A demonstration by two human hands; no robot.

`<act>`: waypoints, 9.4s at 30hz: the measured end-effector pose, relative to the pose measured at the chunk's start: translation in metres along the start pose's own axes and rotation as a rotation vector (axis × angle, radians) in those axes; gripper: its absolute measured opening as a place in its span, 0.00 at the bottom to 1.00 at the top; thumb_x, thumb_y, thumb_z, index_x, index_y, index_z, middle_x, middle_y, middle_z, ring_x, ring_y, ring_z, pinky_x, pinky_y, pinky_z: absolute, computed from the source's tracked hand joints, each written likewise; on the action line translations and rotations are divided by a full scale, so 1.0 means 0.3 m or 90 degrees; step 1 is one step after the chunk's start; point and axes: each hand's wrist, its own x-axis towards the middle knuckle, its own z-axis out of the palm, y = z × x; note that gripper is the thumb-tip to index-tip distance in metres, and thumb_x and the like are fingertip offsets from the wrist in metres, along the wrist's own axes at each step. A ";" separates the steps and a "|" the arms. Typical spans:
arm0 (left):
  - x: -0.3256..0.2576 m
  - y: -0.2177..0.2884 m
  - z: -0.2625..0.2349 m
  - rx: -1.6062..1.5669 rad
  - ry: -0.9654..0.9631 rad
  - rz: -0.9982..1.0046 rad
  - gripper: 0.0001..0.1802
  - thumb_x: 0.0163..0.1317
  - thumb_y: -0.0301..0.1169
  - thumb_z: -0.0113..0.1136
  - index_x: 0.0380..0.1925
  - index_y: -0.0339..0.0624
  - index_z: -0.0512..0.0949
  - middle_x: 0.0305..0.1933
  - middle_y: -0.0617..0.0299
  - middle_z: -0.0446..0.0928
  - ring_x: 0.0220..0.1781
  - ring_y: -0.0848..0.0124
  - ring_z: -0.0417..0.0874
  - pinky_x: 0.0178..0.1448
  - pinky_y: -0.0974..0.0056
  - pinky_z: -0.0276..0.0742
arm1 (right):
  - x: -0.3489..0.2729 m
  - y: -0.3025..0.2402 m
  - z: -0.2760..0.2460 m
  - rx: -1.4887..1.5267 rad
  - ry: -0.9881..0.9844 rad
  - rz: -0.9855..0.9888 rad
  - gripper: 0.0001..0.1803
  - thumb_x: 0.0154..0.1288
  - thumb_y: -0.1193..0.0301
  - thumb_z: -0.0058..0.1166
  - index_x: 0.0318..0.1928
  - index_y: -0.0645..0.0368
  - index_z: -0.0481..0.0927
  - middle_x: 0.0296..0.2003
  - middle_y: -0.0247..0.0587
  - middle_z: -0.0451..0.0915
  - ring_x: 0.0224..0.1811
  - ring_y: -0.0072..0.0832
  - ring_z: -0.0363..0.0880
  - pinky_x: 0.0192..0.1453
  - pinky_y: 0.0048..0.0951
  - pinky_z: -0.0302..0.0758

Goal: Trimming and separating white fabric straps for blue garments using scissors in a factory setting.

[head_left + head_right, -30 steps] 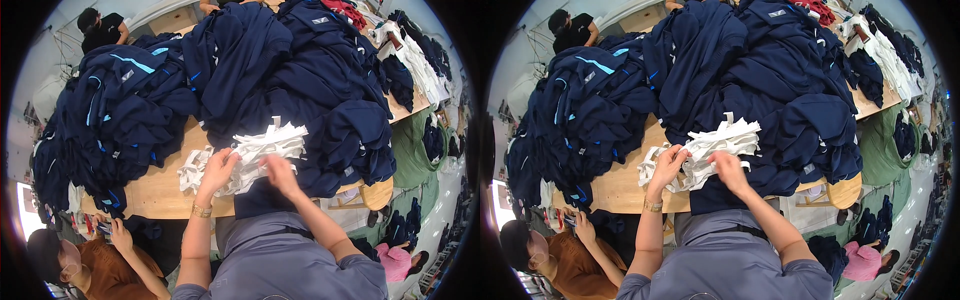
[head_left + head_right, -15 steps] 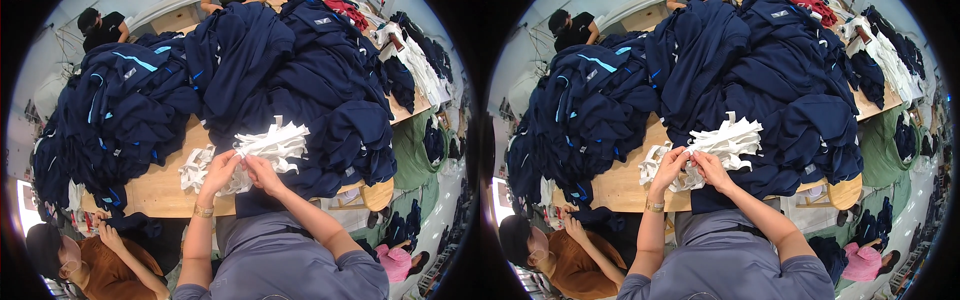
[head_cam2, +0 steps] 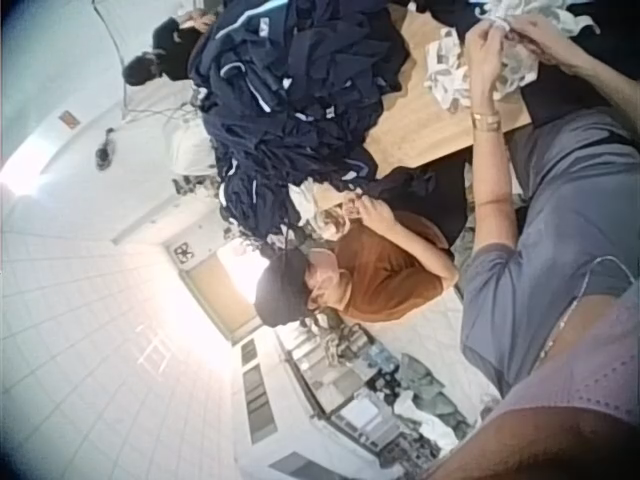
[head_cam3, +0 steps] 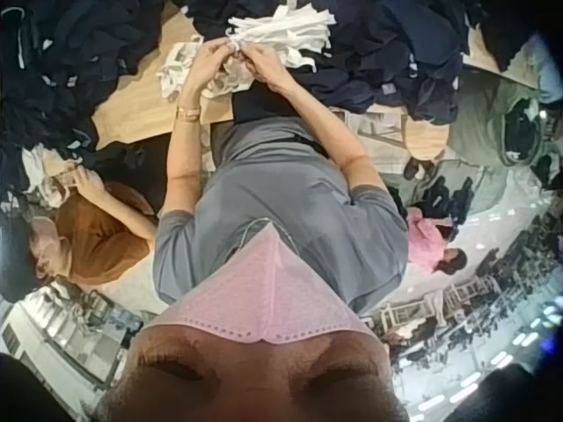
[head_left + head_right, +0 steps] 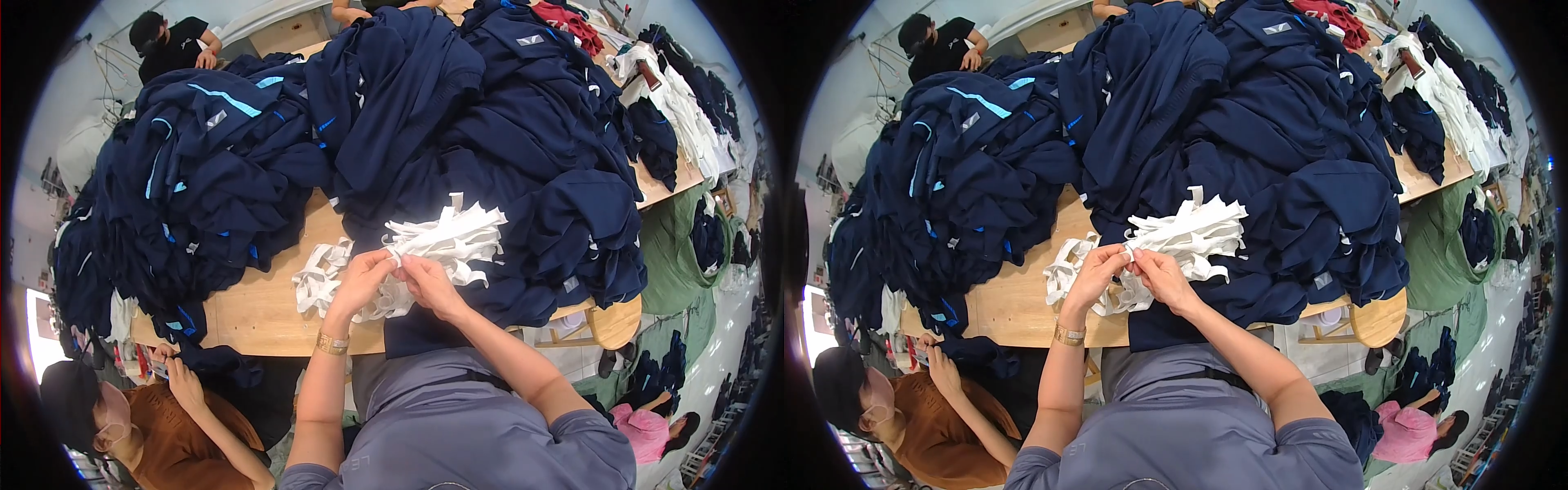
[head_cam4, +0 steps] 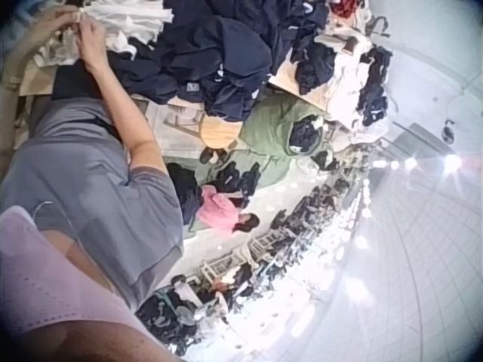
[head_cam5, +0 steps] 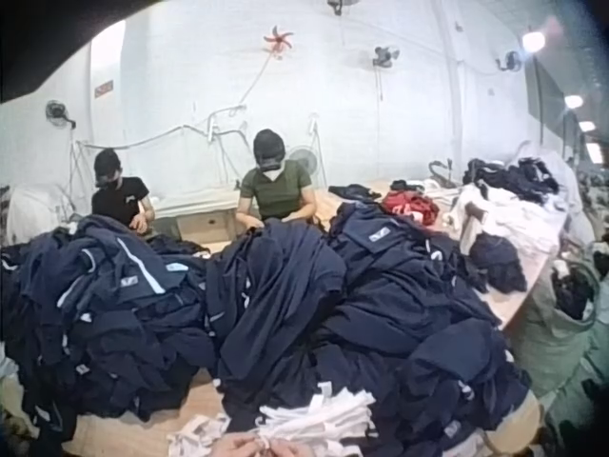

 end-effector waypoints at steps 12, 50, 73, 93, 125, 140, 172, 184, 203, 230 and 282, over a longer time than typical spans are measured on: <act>-0.028 0.069 0.004 0.187 -0.028 -0.005 0.15 0.60 0.38 0.52 0.29 0.36 0.77 0.20 0.63 0.72 0.23 0.79 0.68 0.30 0.70 0.65 | 0.016 -0.032 -0.006 -0.051 0.068 -0.151 0.07 0.65 0.68 0.49 0.31 0.56 0.72 0.19 0.22 0.66 0.12 0.07 0.54 0.14 0.14 0.46; -0.010 0.016 0.030 0.343 0.174 0.067 0.14 0.56 0.37 0.57 0.33 0.35 0.77 0.28 0.52 0.78 0.31 0.59 0.78 0.38 0.63 0.70 | -0.072 -0.193 -0.212 -0.390 0.504 -0.420 0.16 0.68 0.63 0.41 0.41 0.65 0.74 0.19 0.32 0.68 0.22 0.16 0.64 0.26 0.21 0.63; -0.017 -0.032 0.047 0.103 0.125 0.076 0.06 0.62 0.30 0.52 0.31 0.38 0.71 0.21 0.73 0.67 0.17 0.87 0.61 0.20 0.78 0.55 | -0.036 0.025 -0.023 -0.176 0.103 -0.054 0.25 0.68 0.53 0.40 0.27 0.63 0.74 0.12 0.25 0.61 0.15 0.13 0.57 0.20 0.19 0.55; -0.022 0.008 0.018 0.072 0.050 -0.011 0.10 0.58 0.33 0.54 0.27 0.35 0.74 0.24 0.65 0.74 0.27 0.81 0.69 0.31 0.73 0.66 | -0.024 0.019 -0.044 -0.280 0.061 -0.115 0.19 0.69 0.60 0.41 0.27 0.61 0.74 0.15 0.23 0.61 0.18 0.10 0.56 0.22 0.17 0.54; -0.109 0.146 -0.195 0.089 0.095 0.047 0.07 0.56 0.28 0.60 0.32 0.36 0.77 0.24 0.71 0.75 0.25 0.86 0.69 0.29 0.78 0.63 | 0.019 -0.426 -0.051 -0.088 0.210 -0.391 0.11 0.69 0.62 0.43 0.32 0.54 0.68 0.16 0.24 0.66 0.13 0.07 0.56 0.15 0.11 0.51; 0.026 0.248 0.001 0.239 0.101 0.308 0.26 0.52 0.35 0.62 0.52 0.40 0.70 0.50 0.52 0.74 0.52 0.62 0.74 0.55 0.64 0.68 | 0.014 -0.401 -0.044 -0.363 0.081 -0.345 0.10 0.68 0.69 0.45 0.31 0.61 0.68 0.21 0.29 0.71 0.22 0.11 0.60 0.27 0.16 0.59; 0.018 0.344 -0.125 0.008 -0.023 0.172 0.12 0.63 0.34 0.53 0.34 0.35 0.79 0.16 0.76 0.65 0.17 0.88 0.59 0.21 0.79 0.51 | -0.024 -0.678 -0.083 -0.231 0.241 -0.482 0.10 0.67 0.65 0.47 0.32 0.57 0.70 0.15 0.20 0.61 0.13 0.07 0.55 0.16 0.13 0.51; 0.007 -0.009 -0.078 0.115 0.061 -0.015 0.13 0.61 0.37 0.55 0.29 0.36 0.77 0.19 0.74 0.68 0.22 0.86 0.62 0.25 0.76 0.58 | 0.022 -0.289 -0.412 -0.656 0.488 -0.324 0.14 0.62 0.67 0.50 0.30 0.68 0.70 0.20 0.53 0.73 0.23 0.42 0.75 0.28 0.34 0.68; -0.016 0.026 -0.009 0.039 0.119 0.016 0.11 0.60 0.34 0.56 0.31 0.35 0.76 0.25 0.71 0.74 0.28 0.85 0.68 0.32 0.77 0.64 | -0.067 -0.035 -0.077 -0.048 -0.001 0.124 0.25 0.70 0.52 0.35 0.31 0.63 0.72 0.11 0.24 0.56 0.06 0.11 0.48 0.08 0.16 0.44; -0.014 0.008 0.014 0.006 0.124 0.034 0.07 0.59 0.31 0.59 0.30 0.38 0.75 0.23 0.75 0.71 0.23 0.88 0.64 0.24 0.80 0.58 | -0.022 0.012 0.012 -0.014 0.032 0.038 0.24 0.68 0.49 0.38 0.24 0.57 0.67 0.10 0.22 0.56 0.07 0.11 0.49 0.09 0.17 0.46; 0.033 0.151 -0.104 -0.031 -0.067 -0.002 0.13 0.62 0.38 0.55 0.29 0.39 0.76 0.19 0.75 0.67 0.19 0.87 0.62 0.23 0.79 0.57 | -0.001 -0.395 -0.230 -0.071 0.256 -0.277 0.09 0.62 0.68 0.54 0.27 0.55 0.71 0.11 0.17 0.58 0.09 0.06 0.50 0.12 0.15 0.43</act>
